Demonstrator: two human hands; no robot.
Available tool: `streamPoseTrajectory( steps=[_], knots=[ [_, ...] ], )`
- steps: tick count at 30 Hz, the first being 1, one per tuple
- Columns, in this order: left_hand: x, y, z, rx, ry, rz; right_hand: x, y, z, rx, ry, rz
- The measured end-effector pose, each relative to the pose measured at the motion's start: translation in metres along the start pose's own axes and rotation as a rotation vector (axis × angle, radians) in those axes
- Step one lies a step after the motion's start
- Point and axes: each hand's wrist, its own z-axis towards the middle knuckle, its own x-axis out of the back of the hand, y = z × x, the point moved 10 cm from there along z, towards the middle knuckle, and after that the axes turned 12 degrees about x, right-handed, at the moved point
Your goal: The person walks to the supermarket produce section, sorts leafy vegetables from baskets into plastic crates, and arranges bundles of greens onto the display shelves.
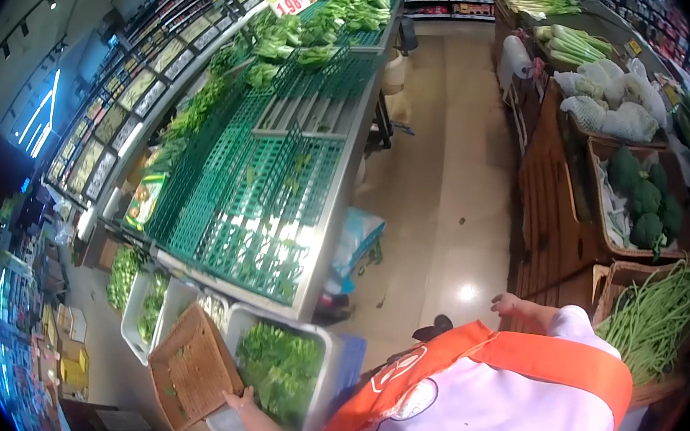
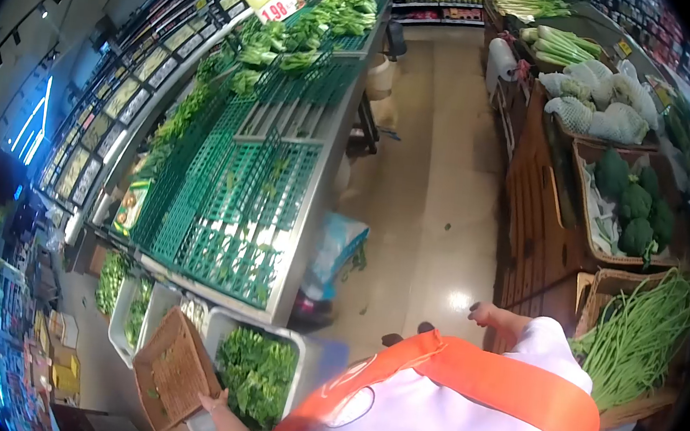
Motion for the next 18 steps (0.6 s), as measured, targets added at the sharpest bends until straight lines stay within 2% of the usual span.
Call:
streamPoseTrajectory(
  steps=[4, 7, 9, 10, 12, 13, 14, 15, 16, 17, 18],
  knots=[
    [-0.061, -0.038, -0.055, -0.052, 0.166, -0.084, 0.058, -0.008, 0.021, -0.002, 0.016, -0.021],
    [-0.122, -0.068, -0.059, -0.189, -0.008, 0.059, 0.089, 0.002, 0.064, -0.037, 0.115, 0.172],
    [-0.198, -0.095, -0.13, -0.246, -0.104, 0.13, 0.101, -0.029, 0.079, -0.032, 0.095, 0.158],
    [-0.241, -0.108, -0.157, -0.315, -0.32, 0.262, 0.103, -0.049, 0.089, -0.027, 0.084, 0.15],
    [-0.321, -0.141, -0.212, -0.343, -0.491, 0.487, 0.088, -0.074, 0.128, 0.024, -0.026, 0.151],
    [-0.347, -0.17, -0.211, -0.126, -0.538, 0.436, 0.081, -0.09, 0.144, 0.047, -0.08, 0.148],
    [-0.392, -0.193, -0.248, -0.054, -0.753, 0.436, 0.079, -0.127, 0.146, 0.087, -0.107, 0.066],
    [-0.439, -0.212, -0.31, 0.007, -0.934, 0.565, 0.076, -0.165, 0.147, 0.124, -0.133, -0.017],
    [-0.474, -0.228, -0.352, -0.198, -1.016, 0.975, 0.069, -0.185, 0.166, 0.183, -0.143, 0.007],
    [-0.502, -0.238, -0.417, -0.164, -1.083, 1.199, 0.063, -0.211, 0.176, 0.239, -0.155, 0.031],
    [-0.524, -0.261, -0.455, -0.127, -1.375, 1.221, 0.059, -0.234, 0.183, 0.261, -0.179, 0.025]
  ],
)
